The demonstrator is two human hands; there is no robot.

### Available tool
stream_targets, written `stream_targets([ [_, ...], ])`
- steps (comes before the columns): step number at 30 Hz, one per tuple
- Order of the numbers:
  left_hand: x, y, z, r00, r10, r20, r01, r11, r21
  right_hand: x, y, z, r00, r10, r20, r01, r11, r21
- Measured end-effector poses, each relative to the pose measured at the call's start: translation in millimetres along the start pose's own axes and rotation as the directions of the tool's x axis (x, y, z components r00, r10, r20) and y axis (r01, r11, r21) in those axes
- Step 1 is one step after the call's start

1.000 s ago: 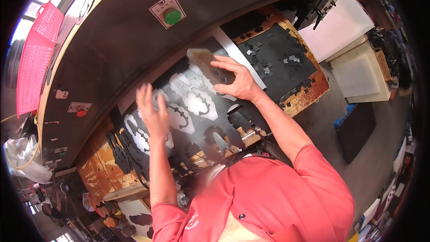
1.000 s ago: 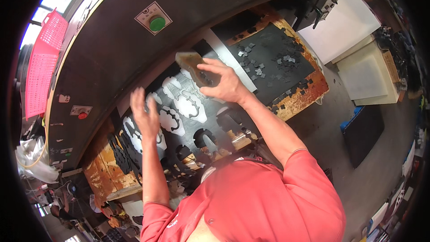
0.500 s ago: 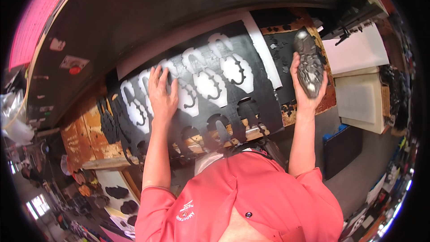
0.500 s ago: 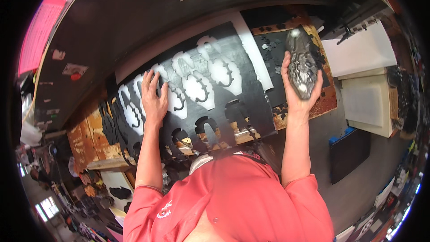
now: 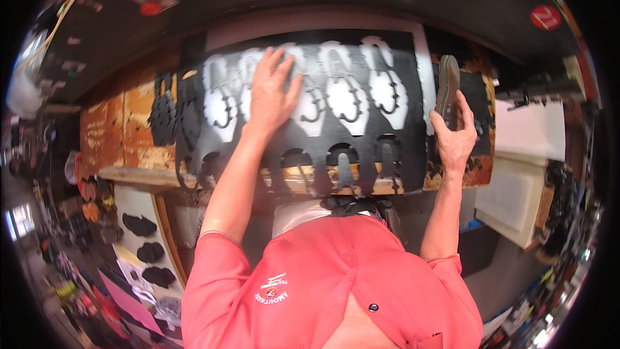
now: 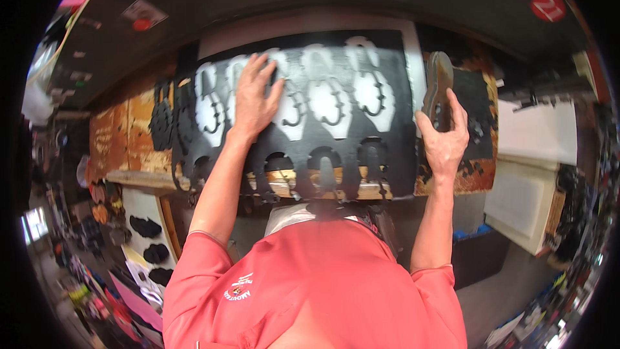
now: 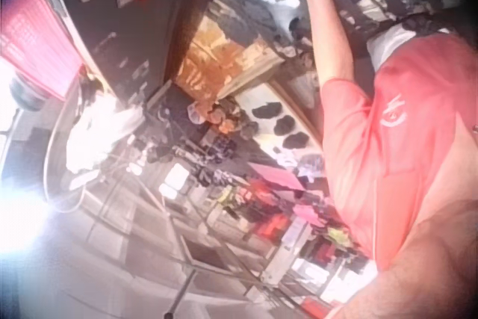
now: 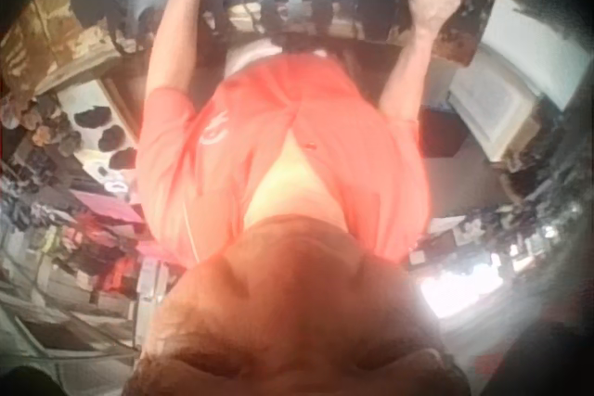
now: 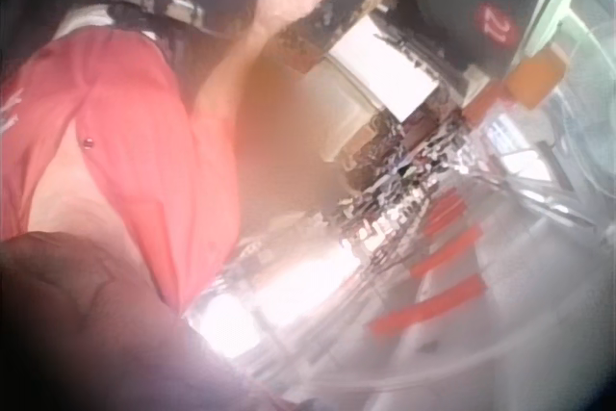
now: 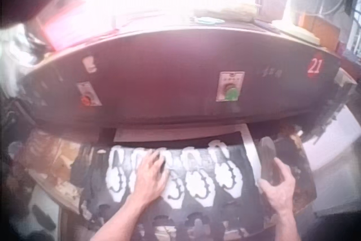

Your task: The person presses black rubber pieces into a metal mold on a press machine, then removes the molded parts and places them on a table. They then use a green-handled tool to scrape and trim the edges of the molded rubber parts.

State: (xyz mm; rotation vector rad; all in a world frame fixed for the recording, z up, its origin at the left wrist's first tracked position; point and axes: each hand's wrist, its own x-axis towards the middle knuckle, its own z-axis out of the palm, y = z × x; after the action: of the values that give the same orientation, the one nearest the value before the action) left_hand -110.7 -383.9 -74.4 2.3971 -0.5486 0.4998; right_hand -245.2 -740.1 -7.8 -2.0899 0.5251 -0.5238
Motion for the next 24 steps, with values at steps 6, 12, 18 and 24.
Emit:
stream_targets([
  [6, -4.5, 8.9, -3.6, 1.000, -0.012, 0.020, 0.012, 1.000, 0.029, 2.0, 15.9, 16.3, 0.944, -0.297, 0.144, 0.329, 0.871, -0.364],
  [12, -30.9, 25.3, -16.7, 0.998, -0.028, 0.061, 0.028, 1.000, -0.005, 17.1, 39.6, -20.8, 0.997, 0.037, 0.068, -0.031, 0.996, -0.086],
  [18, -56.2, 48.2, -19.9, 0.993, -0.050, 0.106, 0.058, 0.996, -0.066, 27.4, 57.2, -39.9, 0.991, -0.100, 0.093, 0.136, 0.800, -0.584],
  [24, -66.7, 64.4, -20.4, 0.994, -0.077, 0.077, 0.088, 0.983, -0.163, 18.2, 5.9, 28.5, 0.865, -0.465, 0.189, 0.496, 0.736, -0.461],
])
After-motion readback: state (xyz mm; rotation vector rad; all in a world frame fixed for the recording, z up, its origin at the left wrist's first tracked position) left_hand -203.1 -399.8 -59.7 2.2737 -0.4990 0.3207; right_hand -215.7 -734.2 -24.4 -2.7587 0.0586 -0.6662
